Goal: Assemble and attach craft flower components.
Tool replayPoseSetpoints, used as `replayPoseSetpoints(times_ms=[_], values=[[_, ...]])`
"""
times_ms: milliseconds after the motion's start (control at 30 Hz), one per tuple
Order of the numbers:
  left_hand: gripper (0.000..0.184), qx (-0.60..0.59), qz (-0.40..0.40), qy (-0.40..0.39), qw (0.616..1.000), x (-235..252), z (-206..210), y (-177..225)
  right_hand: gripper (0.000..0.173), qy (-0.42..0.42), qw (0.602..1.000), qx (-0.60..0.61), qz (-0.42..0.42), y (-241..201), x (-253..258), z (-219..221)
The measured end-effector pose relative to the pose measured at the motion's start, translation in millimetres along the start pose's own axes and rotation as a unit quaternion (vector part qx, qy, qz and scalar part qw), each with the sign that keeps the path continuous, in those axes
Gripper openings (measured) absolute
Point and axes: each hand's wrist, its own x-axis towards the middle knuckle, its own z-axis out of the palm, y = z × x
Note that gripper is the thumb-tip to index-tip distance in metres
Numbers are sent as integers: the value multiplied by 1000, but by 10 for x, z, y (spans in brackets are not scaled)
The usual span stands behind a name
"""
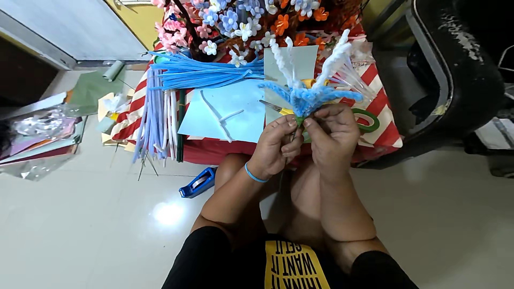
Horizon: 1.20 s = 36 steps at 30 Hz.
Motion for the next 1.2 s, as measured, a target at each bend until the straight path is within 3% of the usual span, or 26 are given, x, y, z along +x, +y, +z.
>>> replayPoseSetpoints(times_ms=[133, 500, 767, 1033, 1200], values=[[16, -14, -9, -1, 1000, 0, -6, 2, 33, -26, 996, 71, 40, 22, 49, -28], [14, -52, -70, -21, 996, 41, -63, 23, 50, -14, 994, 87, 66, -12, 65, -62], [11, 158, 117, 38, 980, 36, -14, -84, 47, 12, 998, 61, 23, 8, 39, -61], [15, 376, 335, 40, 863, 18, -29, -189, 46, 35, 999, 27, -4, -12, -14, -1], [5, 432, 366, 62, 822, 7, -11, -170, 46, 40, 999, 21, -12, -24, -40, 24]])
